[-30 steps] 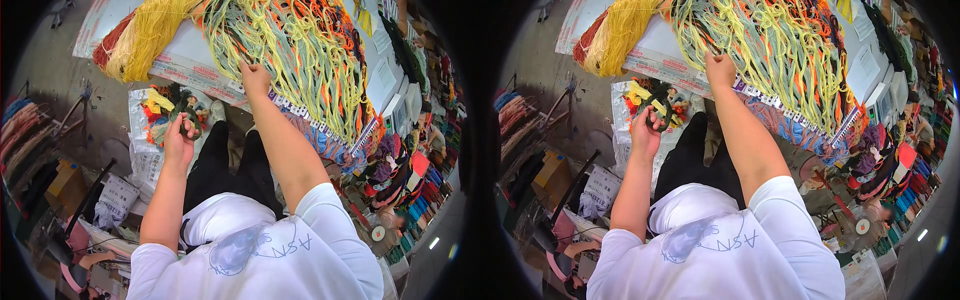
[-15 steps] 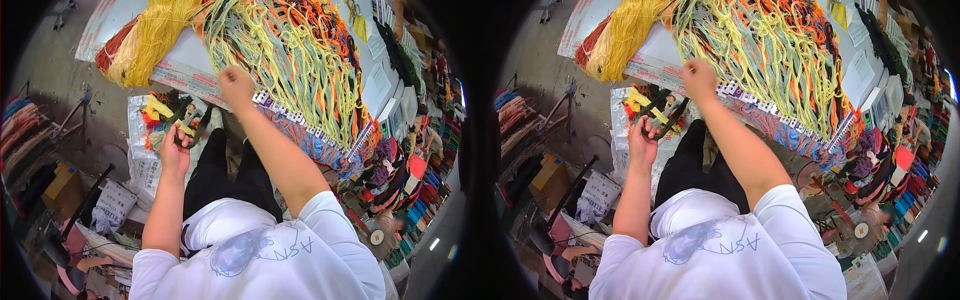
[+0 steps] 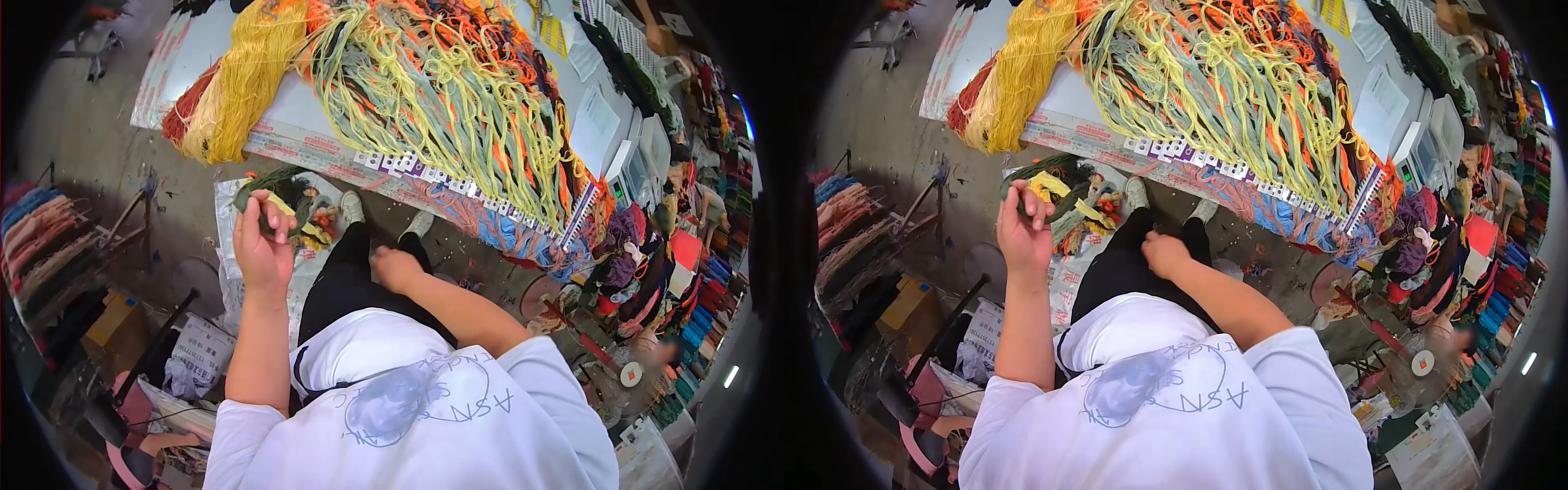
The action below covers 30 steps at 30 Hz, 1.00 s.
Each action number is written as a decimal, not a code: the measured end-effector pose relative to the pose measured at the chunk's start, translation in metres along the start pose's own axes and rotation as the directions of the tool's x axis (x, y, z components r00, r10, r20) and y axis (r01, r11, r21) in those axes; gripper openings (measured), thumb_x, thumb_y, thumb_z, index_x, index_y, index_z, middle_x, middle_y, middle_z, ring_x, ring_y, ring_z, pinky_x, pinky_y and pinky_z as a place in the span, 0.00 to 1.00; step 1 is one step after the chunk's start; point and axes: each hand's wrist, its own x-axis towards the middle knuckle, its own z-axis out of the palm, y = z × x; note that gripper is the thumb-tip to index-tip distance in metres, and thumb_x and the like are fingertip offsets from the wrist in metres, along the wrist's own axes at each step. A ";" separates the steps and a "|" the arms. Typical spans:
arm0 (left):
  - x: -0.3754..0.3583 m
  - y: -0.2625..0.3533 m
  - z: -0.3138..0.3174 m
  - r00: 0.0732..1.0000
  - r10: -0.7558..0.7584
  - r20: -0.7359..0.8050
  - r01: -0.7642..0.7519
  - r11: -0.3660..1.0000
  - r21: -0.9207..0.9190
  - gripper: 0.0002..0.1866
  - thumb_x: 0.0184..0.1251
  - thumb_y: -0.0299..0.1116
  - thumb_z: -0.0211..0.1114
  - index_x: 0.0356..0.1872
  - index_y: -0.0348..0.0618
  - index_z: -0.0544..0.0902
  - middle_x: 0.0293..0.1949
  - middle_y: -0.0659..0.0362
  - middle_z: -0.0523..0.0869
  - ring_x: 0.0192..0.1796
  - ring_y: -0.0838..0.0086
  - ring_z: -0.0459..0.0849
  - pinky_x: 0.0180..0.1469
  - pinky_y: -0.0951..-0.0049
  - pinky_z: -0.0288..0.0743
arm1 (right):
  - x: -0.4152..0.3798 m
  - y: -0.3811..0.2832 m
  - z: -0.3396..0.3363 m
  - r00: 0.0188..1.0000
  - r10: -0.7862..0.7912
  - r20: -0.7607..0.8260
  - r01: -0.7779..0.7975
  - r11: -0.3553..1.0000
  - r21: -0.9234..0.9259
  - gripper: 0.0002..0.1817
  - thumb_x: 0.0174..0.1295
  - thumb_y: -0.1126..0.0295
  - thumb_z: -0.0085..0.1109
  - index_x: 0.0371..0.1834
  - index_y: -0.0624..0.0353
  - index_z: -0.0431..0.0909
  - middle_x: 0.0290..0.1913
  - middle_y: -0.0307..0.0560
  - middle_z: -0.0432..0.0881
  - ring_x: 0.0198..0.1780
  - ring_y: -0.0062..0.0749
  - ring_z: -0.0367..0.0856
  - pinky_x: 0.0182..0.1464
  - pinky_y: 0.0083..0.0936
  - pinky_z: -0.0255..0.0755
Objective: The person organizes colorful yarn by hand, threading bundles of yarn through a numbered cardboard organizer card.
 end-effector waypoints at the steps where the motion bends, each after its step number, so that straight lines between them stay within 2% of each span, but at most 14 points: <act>1: 0.000 -0.001 0.005 1.000 -0.026 -0.004 0.026 0.999 0.033 0.11 0.73 0.35 0.48 0.41 0.41 0.76 0.22 0.64 0.71 0.19 0.80 0.65 0.35 0.74 0.70 | -0.005 0.005 -0.011 0.988 0.111 -0.103 -0.100 0.989 0.105 0.08 0.56 0.68 0.54 0.30 0.58 0.82 0.32 0.49 0.78 0.36 0.46 0.80 0.40 0.38 0.76; 2: 0.000 -0.006 0.002 0.994 -0.063 0.086 0.058 0.997 0.058 0.11 0.73 0.35 0.48 0.42 0.40 0.76 0.25 0.63 0.74 0.23 0.78 0.71 0.39 0.72 0.74 | -0.008 0.005 -0.027 0.954 0.230 -0.190 -0.186 0.957 0.221 0.07 0.56 0.68 0.55 0.30 0.57 0.82 0.31 0.49 0.77 0.34 0.46 0.80 0.38 0.37 0.76; 5: -0.010 -0.020 0.018 0.966 -0.229 0.123 0.213 0.968 0.132 0.12 0.73 0.34 0.48 0.44 0.38 0.76 0.38 0.58 0.82 0.42 0.72 0.81 0.46 0.69 0.76 | -0.016 -0.019 -0.105 0.804 0.318 -0.502 0.028 0.823 0.567 0.08 0.56 0.66 0.60 0.32 0.58 0.81 0.32 0.48 0.78 0.30 0.42 0.80 0.33 0.34 0.74; 7: -0.022 -0.028 0.036 0.934 -0.315 0.167 0.287 0.942 0.172 0.12 0.72 0.33 0.48 0.46 0.37 0.76 0.46 0.54 0.81 0.48 0.70 0.80 0.48 0.70 0.75 | -0.024 -0.051 -0.149 0.800 0.414 -0.434 0.190 0.511 0.838 0.10 0.54 0.70 0.65 0.38 0.59 0.81 0.33 0.42 0.78 0.34 0.25 0.78 0.35 0.22 0.71; 9: -0.038 -0.029 0.056 0.913 -0.326 0.246 0.265 0.931 0.250 0.13 0.72 0.31 0.48 0.46 0.34 0.77 0.52 0.51 0.79 0.56 0.68 0.76 0.59 0.68 0.68 | -0.036 -0.067 -0.178 0.834 0.310 -0.456 0.248 0.528 0.812 0.10 0.54 0.70 0.65 0.39 0.58 0.81 0.34 0.40 0.78 0.35 0.21 0.77 0.37 0.20 0.71; 11: -0.046 -0.030 0.066 0.868 -0.320 0.379 0.227 0.936 0.269 0.15 0.72 0.34 0.47 0.47 0.35 0.77 0.56 0.50 0.75 0.58 0.65 0.74 0.62 0.64 0.65 | -0.036 -0.068 -0.178 0.739 0.236 -0.631 0.396 0.606 0.690 0.10 0.55 0.72 0.63 0.40 0.61 0.80 0.39 0.39 0.79 0.35 0.17 0.75 0.37 0.18 0.70; 13: -0.056 -0.018 0.088 0.866 -0.369 0.336 0.280 0.917 0.285 0.14 0.71 0.35 0.49 0.45 0.35 0.78 0.57 0.49 0.75 0.57 0.65 0.74 0.60 0.62 0.67 | -0.049 -0.074 -0.191 0.794 0.341 -0.504 0.405 0.323 0.855 0.09 0.56 0.75 0.62 0.41 0.63 0.80 0.41 0.39 0.80 0.36 0.15 0.75 0.37 0.16 0.70; 18: -0.058 -0.010 0.098 0.820 -0.387 0.422 0.293 0.917 0.271 0.12 0.68 0.31 0.52 0.45 0.35 0.77 0.52 0.51 0.78 0.55 0.68 0.75 0.59 0.67 0.67 | -0.068 -0.066 -0.197 0.835 0.306 -0.458 0.325 0.396 0.859 0.02 0.59 0.76 0.59 0.32 0.63 0.77 0.43 0.39 0.79 0.33 0.13 0.71 0.34 0.16 0.67; 20: -0.059 -0.011 0.101 0.833 -0.369 0.413 0.273 0.923 0.273 0.11 0.68 0.31 0.52 0.45 0.35 0.78 0.48 0.53 0.80 0.52 0.69 0.77 0.56 0.69 0.69 | -0.069 -0.066 -0.197 0.833 0.335 -0.441 0.391 0.209 0.896 0.05 0.57 0.73 0.60 0.28 0.64 0.76 0.26 0.35 0.75 0.28 0.16 0.71 0.31 0.18 0.66; 23: -0.054 -0.012 0.097 0.834 -0.382 0.398 0.273 0.913 0.305 0.12 0.70 0.32 0.50 0.45 0.36 0.76 0.46 0.55 0.80 0.50 0.70 0.78 0.54 0.68 0.71 | -0.069 -0.065 -0.194 0.846 0.323 -0.424 0.439 0.030 0.898 0.06 0.58 0.73 0.60 0.28 0.64 0.75 0.26 0.33 0.75 0.29 0.14 0.70 0.33 0.17 0.66; 26: -0.051 -0.014 0.097 0.836 -0.332 0.437 0.207 0.928 0.309 0.12 0.67 0.30 0.53 0.46 0.35 0.78 0.42 0.58 0.82 0.45 0.75 0.79 0.51 0.73 0.71 | -0.073 -0.063 -0.199 0.835 0.329 -0.440 0.459 0.025 0.888 0.06 0.59 0.72 0.59 0.29 0.63 0.76 0.27 0.33 0.76 0.31 0.14 0.70 0.34 0.17 0.67; 28: -0.053 -0.014 0.104 0.859 -0.324 0.397 0.184 0.918 0.351 0.14 0.67 0.31 0.53 0.48 0.34 0.76 0.39 0.59 0.81 0.43 0.76 0.79 0.46 0.75 0.71 | -0.069 -0.059 -0.194 0.835 0.339 -0.433 0.387 0.196 0.901 0.07 0.61 0.69 0.58 0.30 0.62 0.77 0.27 0.33 0.77 0.32 0.14 0.71 0.36 0.19 0.68; 29: -0.053 -0.010 0.102 0.868 -0.325 0.375 0.168 0.904 0.394 0.16 0.67 0.31 0.53 0.51 0.33 0.75 0.36 0.60 0.80 0.41 0.78 0.78 0.41 0.77 0.71 | -0.064 -0.062 -0.191 0.837 0.378 -0.396 0.415 0.032 0.909 0.08 0.61 0.68 0.58 0.29 0.61 0.77 0.26 0.33 0.76 0.31 0.14 0.71 0.35 0.19 0.68; 30: -0.050 -0.008 0.100 0.847 -0.344 0.405 0.182 0.904 0.387 0.18 0.67 0.32 0.53 0.53 0.32 0.74 0.33 0.62 0.79 0.37 0.79 0.77 0.38 0.79 0.70 | -0.065 -0.061 -0.196 0.841 0.361 -0.402 0.385 0.121 0.915 0.08 0.62 0.68 0.57 0.30 0.62 0.77 0.28 0.34 0.78 0.31 0.14 0.72 0.34 0.17 0.68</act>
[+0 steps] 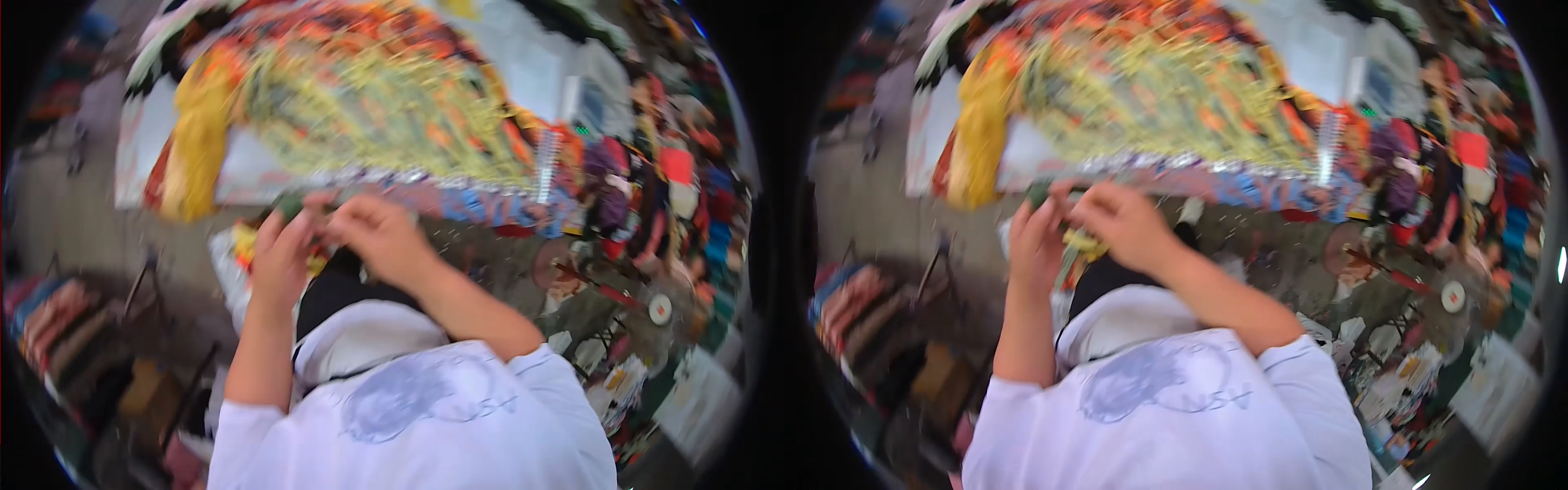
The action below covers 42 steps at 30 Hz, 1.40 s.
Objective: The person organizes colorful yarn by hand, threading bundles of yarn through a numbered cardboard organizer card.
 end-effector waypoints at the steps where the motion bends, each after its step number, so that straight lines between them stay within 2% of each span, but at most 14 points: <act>1: 0.002 0.001 -0.004 0.998 0.000 0.067 0.003 0.999 -0.046 0.20 0.67 0.33 0.53 0.56 0.32 0.72 0.31 0.63 0.78 0.33 0.79 0.75 0.36 0.80 0.68 | -0.001 -0.011 0.002 0.999 0.028 0.031 -0.029 0.998 0.062 0.07 0.63 0.70 0.55 0.32 0.62 0.77 0.30 0.36 0.80 0.32 0.15 0.75 0.35 0.16 0.69; 2: 0.004 0.001 -0.006 0.998 0.003 0.063 0.000 0.998 -0.056 0.21 0.66 0.32 0.55 0.59 0.33 0.71 0.29 0.65 0.77 0.31 0.81 0.72 0.34 0.81 0.66 | 0.000 -0.010 0.001 0.994 0.096 0.055 -0.103 0.986 0.134 0.06 0.64 0.71 0.53 0.34 0.62 0.76 0.31 0.38 0.81 0.33 0.18 0.76 0.37 0.16 0.71; 5: 0.005 0.007 -0.003 0.992 0.024 0.127 -0.023 1.000 -0.005 0.23 0.64 0.28 0.57 0.61 0.36 0.69 0.30 0.66 0.74 0.31 0.83 0.72 0.34 0.84 0.65 | 0.000 -0.023 -0.001 0.990 0.083 0.114 -0.096 0.989 0.116 0.06 0.65 0.72 0.53 0.36 0.64 0.75 0.34 0.41 0.80 0.35 0.20 0.77 0.40 0.18 0.71; 9: 0.004 0.009 -0.003 0.984 0.079 0.158 -0.075 0.997 -0.030 0.27 0.60 0.27 0.61 0.62 0.34 0.67 0.38 0.63 0.75 0.33 0.83 0.73 0.35 0.85 0.67 | -0.001 -0.025 0.001 0.982 0.113 0.153 -0.134 0.982 0.136 0.06 0.65 0.71 0.54 0.37 0.64 0.75 0.34 0.40 0.79 0.35 0.19 0.76 0.40 0.17 0.70; 13: 0.004 0.012 -0.007 0.988 0.054 0.143 -0.044 0.997 -0.071 0.25 0.62 0.24 0.61 0.61 0.34 0.69 0.35 0.63 0.75 0.33 0.82 0.74 0.36 0.82 0.69 | 0.001 -0.026 0.005 0.978 0.110 0.179 -0.134 0.982 0.130 0.07 0.64 0.71 0.55 0.37 0.64 0.75 0.33 0.40 0.79 0.35 0.19 0.76 0.39 0.16 0.70; 17: 0.002 0.015 -0.007 0.991 0.061 0.123 -0.047 0.993 -0.109 0.24 0.61 0.25 0.63 0.60 0.34 0.70 0.32 0.64 0.76 0.32 0.82 0.75 0.35 0.83 0.69 | 0.002 -0.028 0.008 0.979 0.117 0.170 -0.144 0.976 0.161 0.06 0.64 0.72 0.55 0.37 0.64 0.75 0.33 0.40 0.80 0.35 0.18 0.76 0.39 0.15 0.70; 19: 0.001 0.015 -0.011 0.996 0.048 0.075 -0.044 0.998 -0.055 0.24 0.60 0.25 0.64 0.58 0.34 0.72 0.29 0.65 0.78 0.30 0.83 0.75 0.34 0.83 0.69 | 0.002 -0.028 0.010 0.981 0.111 0.162 -0.138 0.976 0.166 0.06 0.63 0.72 0.56 0.37 0.64 0.75 0.33 0.40 0.80 0.34 0.17 0.76 0.38 0.14 0.70; 24: 0.001 0.017 -0.015 0.997 0.016 0.069 -0.011 0.997 -0.073 0.23 0.59 0.24 0.65 0.57 0.35 0.74 0.28 0.65 0.79 0.28 0.84 0.74 0.32 0.83 0.69 | 0.003 -0.027 0.015 0.984 0.120 0.132 -0.128 0.990 0.053 0.05 0.58 0.75 0.60 0.35 0.64 0.75 0.33 0.39 0.80 0.31 0.14 0.76 0.34 0.13 0.70; 28: 0.000 0.016 -0.018 0.997 -0.002 0.073 0.009 0.996 -0.090 0.24 0.58 0.25 0.66 0.57 0.35 0.74 0.29 0.65 0.79 0.28 0.84 0.74 0.32 0.83 0.69 | 0.003 -0.029 0.014 0.980 0.145 0.134 -0.149 0.989 0.021 0.04 0.59 0.76 0.58 0.34 0.63 0.74 0.32 0.38 0.80 0.32 0.15 0.75 0.36 0.13 0.70; 32: 0.000 0.017 -0.020 0.997 0.002 0.074 0.005 0.995 -0.099 0.24 0.58 0.25 0.66 0.57 0.36 0.74 0.29 0.65 0.80 0.28 0.84 0.74 0.31 0.83 0.69 | 0.002 -0.030 0.018 0.984 0.139 0.112 -0.150 0.984 0.098 0.03 0.60 0.74 0.55 0.34 0.61 0.74 0.29 0.38 0.78 0.32 0.17 0.75 0.38 0.15 0.67; 34: -0.001 0.018 -0.018 0.998 -0.013 0.059 0.018 0.996 -0.082 0.27 0.58 0.24 0.65 0.60 0.31 0.70 0.27 0.66 0.74 0.27 0.82 0.73 0.30 0.81 0.67 | 0.003 -0.029 0.019 0.985 0.136 0.110 -0.150 0.981 0.126 0.03 0.60 0.74 0.55 0.34 0.61 0.74 0.29 0.37 0.78 0.32 0.16 0.74 0.37 0.15 0.67; 37: -0.001 0.019 -0.018 0.999 -0.016 0.045 0.020 0.997 -0.076 0.27 0.57 0.24 0.66 0.60 0.31 0.71 0.27 0.66 0.74 0.27 0.83 0.73 0.30 0.82 0.67 | 0.003 -0.027 0.019 0.982 0.147 0.118 -0.161 0.980 0.117 0.03 0.60 0.74 0.56 0.34 0.61 0.74 0.28 0.37 0.78 0.31 0.16 0.74 0.37 0.15 0.67; 39: 0.000 0.018 -0.019 0.999 -0.010 0.045 0.012 0.999 -0.047 0.27 0.57 0.24 0.66 0.59 0.32 0.71 0.27 0.66 0.74 0.27 0.83 0.73 0.29 0.82 0.67 | 0.002 -0.026 0.020 0.980 0.168 0.108 -0.172 0.985 0.023 0.04 0.60 0.75 0.57 0.33 0.63 0.74 0.29 0.35 0.77 0.30 0.11 0.72 0.33 0.11 0.66; 42: 0.001 0.019 -0.019 0.999 -0.002 0.045 0.002 1.000 -0.003 0.27 0.57 0.24 0.66 0.59 0.32 0.71 0.27 0.66 0.74 0.27 0.83 0.72 0.29 0.82 0.66 | 0.003 -0.027 0.022 0.986 0.142 0.085 -0.139 0.989 -0.040 0.03 0.59 0.75 0.58 0.32 0.62 0.74 0.27 0.33 0.76 0.29 0.10 0.71 0.31 0.10 0.64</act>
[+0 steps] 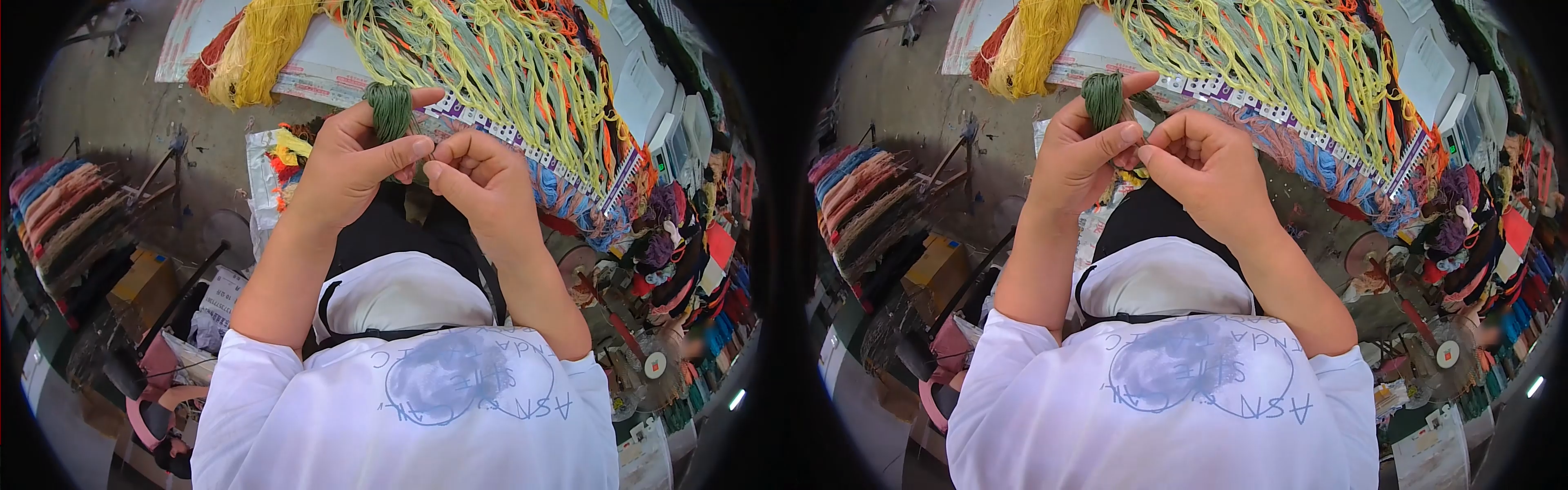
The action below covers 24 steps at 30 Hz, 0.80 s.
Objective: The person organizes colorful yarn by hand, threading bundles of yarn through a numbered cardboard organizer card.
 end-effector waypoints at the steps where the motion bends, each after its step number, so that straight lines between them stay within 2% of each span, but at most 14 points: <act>1: 0.000 0.000 0.000 1.000 0.002 -0.001 -0.002 1.000 0.015 0.27 0.57 0.23 0.66 0.59 0.32 0.71 0.27 0.66 0.74 0.27 0.83 0.72 0.29 0.83 0.66 | 0.000 0.000 -0.001 1.000 0.000 0.002 0.000 1.000 -0.002 0.03 0.59 0.75 0.58 0.32 0.62 0.74 0.27 0.33 0.76 0.29 0.10 0.71 0.31 0.10 0.64; 3: 0.001 -0.001 -0.002 1.000 0.012 0.009 -0.013 1.000 0.016 0.27 0.57 0.24 0.66 0.59 0.32 0.71 0.26 0.66 0.74 0.27 0.83 0.72 0.29 0.83 0.66 | 0.000 -0.001 -0.004 1.000 -0.006 0.026 0.005 0.999 0.043 0.02 0.58 0.76 0.56 0.33 0.62 0.74 0.30 0.38 0.77 0.32 0.17 0.74 0.39 0.15 0.67; 8: 0.002 -0.003 -0.004 1.000 0.026 0.017 -0.026 1.000 0.017 0.28 0.57 0.25 0.67 0.60 0.32 0.71 0.26 0.65 0.74 0.27 0.82 0.72 0.32 0.82 0.67 | 0.005 0.008 0.000 0.995 -0.083 -0.059 0.090 0.985 0.147 0.02 0.58 0.76 0.57 0.30 0.61 0.73 0.30 0.35 0.77 0.31 0.11 0.71 0.34 0.11 0.65; 11: 0.005 -0.008 -0.005 0.993 0.116 0.021 -0.117 0.993 0.007 0.26 0.58 0.23 0.64 0.59 0.30 0.70 0.26 0.65 0.74 0.28 0.81 0.73 0.35 0.80 0.69 | 0.006 0.008 -0.001 0.990 -0.082 -0.113 0.099 0.982 0.163 0.02 0.60 0.75 0.56 0.31 0.61 0.74 0.31 0.37 0.78 0.31 0.12 0.72 0.35 0.12 0.65; 13: 0.009 -0.012 -0.006 0.972 0.231 -0.034 -0.229 0.972 0.052 0.26 0.59 0.27 0.62 0.59 0.28 0.71 0.24 0.65 0.74 0.25 0.83 0.71 0.38 0.78 0.70 | 0.008 0.006 -0.006 0.989 -0.064 -0.130 0.086 0.981 0.173 0.02 0.60 0.75 0.56 0.32 0.62 0.74 0.32 0.39 0.79 0.30 0.13 0.72 0.35 0.12 0.66; 14: 0.012 -0.011 -0.012 0.973 0.230 -0.033 -0.228 0.972 0.050 0.26 0.59 0.27 0.62 0.59 0.28 0.71 0.24 0.65 0.74 0.25 0.83 0.71 0.38 0.78 0.70 | 0.007 0.004 -0.012 1.000 0.010 0.021 -0.013 0.986 0.164 0.03 0.61 0.74 0.55 0.33 0.62 0.75 0.32 0.39 0.79 0.30 0.14 0.73 0.34 0.13 0.66; 16: 0.018 0.000 -0.041 0.925 0.008 0.381 0.045 0.991 -0.129 0.22 0.61 0.30 0.60 0.56 0.32 0.74 0.26 0.64 0.78 0.22 0.84 0.70 0.29 0.83 0.66 | 0.008 -0.003 -0.023 0.960 0.106 0.259 -0.120 0.992 0.037 0.06 0.61 0.72 0.56 0.33 0.64 0.77 0.28 0.40 0.79 0.29 0.16 0.74 0.32 0.13 0.66; 17: 0.017 0.006 -0.052 0.895 -0.121 0.430 0.136 0.991 -0.004 0.25 0.61 0.36 0.61 0.57 0.32 0.73 0.20 0.67 0.71 0.18 0.85 0.65 0.23 0.83 0.60 | 0.007 -0.007 -0.032 0.952 0.109 0.285 -0.130 0.990 0.056 0.06 0.61 0.72 0.55 0.33 0.64 0.77 0.27 0.40 0.79 0.28 0.17 0.74 0.32 0.13 0.67; 19: 0.022 0.013 -0.099 0.817 -0.332 0.471 0.243 0.940 0.240 0.18 0.63 0.35 0.59 0.50 0.34 0.76 0.16 0.69 0.65 0.15 0.86 0.62 0.17 0.82 0.55 | 0.003 -0.008 -0.068 0.948 0.039 0.315 -0.082 0.989 0.124 0.06 0.60 0.74 0.55 0.32 0.65 0.78 0.24 0.42 0.79 0.26 0.20 0.75 0.31 0.15 0.68; 20: 0.019 0.016 -0.123 0.892 -0.337 0.301 0.288 0.937 0.196 0.13 0.64 0.36 0.59 0.43 0.37 0.77 0.16 0.70 0.64 0.14 0.87 0.60 0.16 0.83 0.52 | 0.003 -0.003 -0.100 0.937 -0.038 0.348 -0.066 0.957 0.282 0.05 0.61 0.75 0.53 0.35 0.64 0.77 0.25 0.42 0.78 0.27 0.21 0.77 0.30 0.18 0.70; 21: 0.015 0.020 -0.149 0.931 -0.345 0.121 0.327 0.934 0.144 0.10 0.65 0.37 0.58 0.37 0.41 0.78 0.15 0.72 0.63 0.13 0.88 0.57 0.15 0.83 0.49 | -0.006 0.002 -0.126 0.996 -0.038 0.084 0.004 0.927 0.375 0.03 0.61 0.75 0.52 0.36 0.62 0.74 0.23 0.36 0.72 0.24 0.20 0.72 0.27 0.18 0.67; 22: 0.013 0.023 -0.184 0.942 -0.330 0.060 0.327 0.944 0.049 0.11 0.68 0.39 0.55 0.27 0.47 0.72 0.13 0.74 0.58 0.12 0.90 0.53 0.14 0.84 0.46 | -0.009 0.001 -0.171 0.999 0.027 0.026 -0.036 0.870 0.491 0.02 0.64 0.74 0.50 0.35 0.59 0.69 0.22 0.32 0.64 0.20 0.16 0.64 0.23 0.15 0.61; 23: 0.010 0.030 -0.213 0.907 -0.367 -0.205 0.360 0.930 -0.075 0.12 0.70 0.40 0.53 0.26 0.49 0.71 0.14 0.75 0.56 0.13 0.89 0.51 0.14 0.85 0.44 | -0.016 0.006 -0.216 0.989 0.094 -0.116 -0.013 0.829 0.558 0.05 0.67 0.73 0.46 0.32 0.58 0.67 0.21 0.31 0.60 0.19 0.14 0.56 0.21 0.13 0.54; 24: 0.002 0.036 -0.243 0.891 -0.332 -0.309 0.306 0.943 -0.130 0.12 0.71 0.40 0.52 0.26 0.50 0.71 0.14 0.74 0.56 0.13 0.88 0.50 0.15 0.84 0.44 | -0.025 0.017 -0.263 0.971 0.088 -0.221 0.068 0.788 0.612 0.08 0.70 0.72 0.43 0.31 0.59 0.66 0.21 0.31 0.58 0.18 0.13 0.54 0.19 0.13 0.51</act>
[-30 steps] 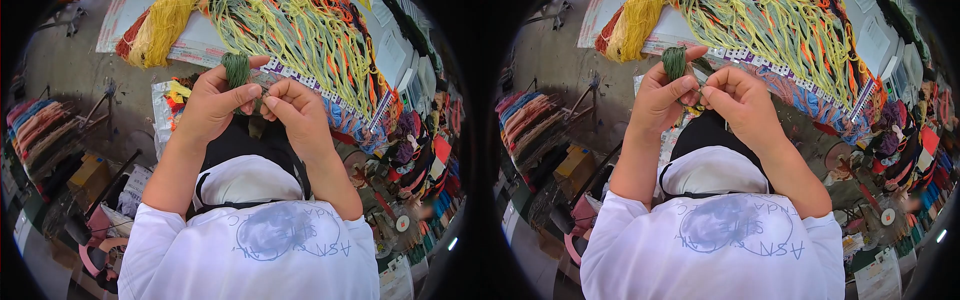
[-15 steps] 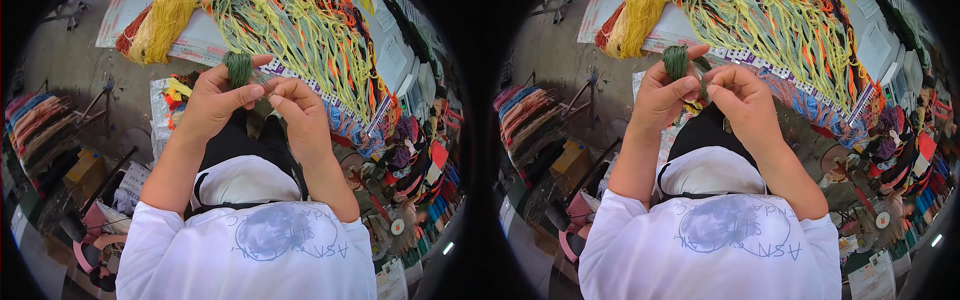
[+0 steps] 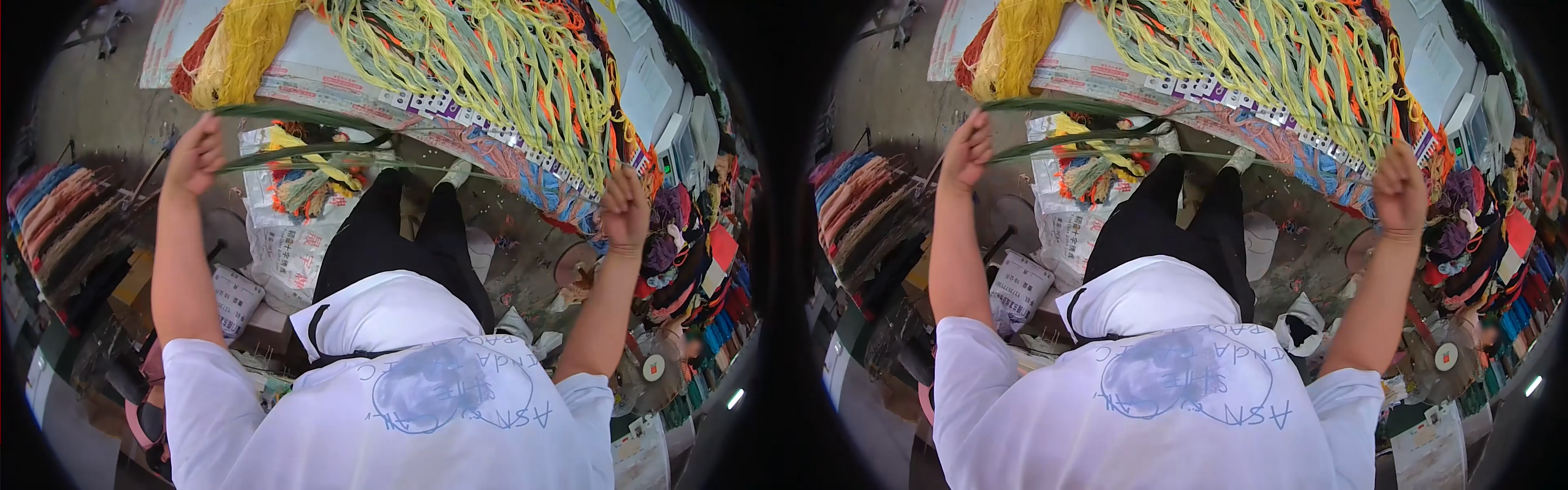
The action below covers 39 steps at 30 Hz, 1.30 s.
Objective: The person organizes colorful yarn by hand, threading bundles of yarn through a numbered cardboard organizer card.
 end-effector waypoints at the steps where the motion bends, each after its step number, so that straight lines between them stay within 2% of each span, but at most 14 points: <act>1: -0.001 0.007 -0.031 0.994 0.037 -0.106 -0.044 0.997 -0.066 0.12 0.72 0.40 0.52 0.27 0.50 0.71 0.14 0.74 0.56 0.13 0.87 0.50 0.15 0.83 0.45 | -0.004 -0.024 -0.048 0.989 -0.048 -0.139 0.056 0.997 0.055 0.10 0.71 0.72 0.41 0.30 0.60 0.65 0.19 0.31 0.56 0.17 0.14 0.51 0.18 0.14 0.49; 5: -0.015 0.026 -0.105 0.834 0.220 -0.506 -0.348 0.922 -0.172 0.11 0.73 0.37 0.50 0.29 0.46 0.71 0.15 0.71 0.56 0.14 0.85 0.50 0.16 0.81 0.45 | -0.086 -0.149 -0.301 0.629 -0.193 -0.753 0.403 0.909 0.103 0.14 0.70 0.70 0.38 0.22 0.51 0.59 0.15 0.30 0.49 0.13 0.18 0.47 0.17 0.19 0.44; 11: 0.007 0.012 -0.034 0.841 0.410 -0.353 -0.464 0.882 -0.081 0.09 0.72 0.36 0.51 0.31 0.46 0.70 0.23 0.66 0.64 0.22 0.81 0.61 0.30 0.80 0.57 | -0.039 -0.104 -0.158 0.493 -0.589 -0.641 0.271 0.804 -0.530 0.08 0.64 0.69 0.49 0.26 0.52 0.67 0.18 0.29 0.55 0.15 0.16 0.50 0.17 0.17 0.47; 15: 0.062 -0.058 0.026 0.980 0.201 0.001 -0.200 0.973 -0.119 0.12 0.70 0.36 0.53 0.46 0.39 0.76 0.19 0.71 0.60 0.17 0.86 0.55 0.22 0.84 0.50 | 0.079 0.067 -0.018 0.782 -0.507 -0.361 0.099 0.674 -0.733 0.13 0.63 0.68 0.53 0.46 0.63 0.78 0.29 0.34 0.71 0.25 0.11 0.64 0.22 0.09 0.54; 18: 0.079 -0.076 0.028 0.953 0.303 0.027 -0.266 0.872 -0.410 0.15 0.70 0.38 0.53 0.49 0.39 0.77 0.17 0.71 0.55 0.16 0.86 0.50 0.20 0.84 0.47 | 0.116 0.129 0.040 0.936 -0.116 -0.331 0.004 0.947 -0.321 0.10 0.63 0.68 0.54 0.44 0.59 0.77 0.19 0.29 0.60 0.18 0.12 0.54 0.17 0.12 0.48; 21: 0.041 -0.039 -0.031 0.866 0.463 -0.190 -0.498 0.752 -0.432 0.17 0.69 0.36 0.52 0.54 0.40 0.76 0.16 0.73 0.52 0.16 0.87 0.51 0.19 0.83 0.48 | 0.114 0.070 -0.010 0.966 0.046 -0.256 -0.022 0.995 0.097 0.04 0.63 0.68 0.56 0.34 0.55 0.75 0.14 0.28 0.51 0.14 0.13 0.49 0.14 0.16 0.42; 24: -0.024 -0.007 -0.123 0.730 0.649 -0.212 -0.672 0.629 -0.390 0.18 0.71 0.37 0.47 0.54 0.37 0.75 0.17 0.71 0.54 0.18 0.85 0.54 0.25 0.82 0.52 | 0.060 -0.039 -0.076 0.955 -0.145 -0.259 0.156 0.987 0.022 0.05 0.65 0.69 0.51 0.31 0.53 0.73 0.15 0.30 0.56 0.17 0.18 0.55 0.18 0.18 0.51; 25: -0.048 -0.001 -0.145 0.701 0.699 -0.143 -0.696 0.626 -0.352 0.18 0.71 0.36 0.48 0.53 0.35 0.75 0.20 0.67 0.61 0.23 0.80 0.62 0.33 0.78 0.62 | 0.044 -0.059 -0.046 0.658 -0.385 -0.647 0.188 0.916 -0.354 0.08 0.65 0.68 0.48 0.27 0.53 0.69 0.15 0.31 0.57 0.19 0.21 0.57 0.22 0.19 0.55; 26: -0.064 0.002 -0.135 0.612 0.719 -0.329 -0.791 0.556 -0.256 0.18 0.70 0.35 0.49 0.53 0.34 0.74 0.24 0.63 0.65 0.29 0.76 0.66 0.40 0.74 0.64 | 0.003 -0.131 -0.134 0.928 -0.186 -0.323 0.195 0.981 -0.005 0.12 0.65 0.68 0.47 0.21 0.51 0.63 0.15 0.32 0.59 0.19 0.20 0.58 0.22 0.18 0.54; 28: -0.106 0.008 -0.145 0.482 0.767 -0.425 -0.868 0.484 -0.110 0.17 0.69 0.34 0.52 0.53 0.31 0.72 0.37 0.55 0.73 0.43 0.67 0.71 0.57 0.64 0.65 | -0.051 -0.212 -0.187 0.902 -0.144 -0.406 0.194 0.977 0.085 0.16 0.64 0.70 0.45 0.17 0.49 0.59 0.14 0.32 0.57 0.17 0.19 0.58 0.21 0.19 0.53; 31: -0.149 0.005 -0.116 0.445 0.821 -0.357 -0.884 0.468 -0.027 0.18 0.70 0.36 0.51 0.54 0.33 0.72 0.38 0.56 0.74 0.42 0.68 0.71 0.55 0.64 0.66 | -0.090 -0.269 -0.219 0.713 -0.459 -0.530 0.595 0.796 0.112 0.17 0.63 0.72 0.37 0.14 0.51 0.56 0.11 0.32 0.56 0.12 0.16 0.55 0.15 0.16 0.47; 35: -0.171 -0.004 -0.072 0.394 0.861 -0.320 -0.912 0.410 -0.021 0.18 0.69 0.38 0.51 0.53 0.36 0.73 0.37 0.58 0.74 0.40 0.70 0.71 0.53 0.66 0.65 | -0.015 -0.176 -0.126 0.929 -0.294 -0.225 0.321 0.943 0.091 0.05 0.66 0.76 0.46 0.37 0.68 0.70 0.22 0.35 0.60 0.13 0.15 0.52 0.15 0.15 0.47; 37: -0.172 -0.010 -0.057 0.400 0.860 -0.316 -0.909 0.416 -0.019 0.18 0.69 0.37 0.51 0.53 0.36 0.74 0.36 0.58 0.74 0.39 0.71 0.70 0.52 0.66 0.65 | 0.034 -0.107 -0.076 0.998 -0.031 -0.052 0.041 0.979 0.200 0.11 0.69 0.74 0.42 0.26 0.57 0.62 0.20 0.36 0.58 0.13 0.17 0.51 0.19 0.18 0.47; 39: -0.162 -0.021 -0.048 0.436 0.847 -0.305 -0.891 0.454 -0.013 0.18 0.68 0.38 0.52 0.53 0.37 0.74 0.32 0.59 0.71 0.34 0.73 0.69 0.47 0.69 0.64 | 0.071 -0.029 -0.027 0.995 0.086 0.059 -0.094 0.983 0.156 0.06 0.68 0.72 0.45 0.36 0.63 0.69 0.23 0.37 0.66 0.14 0.15 0.60 0.19 0.13 0.60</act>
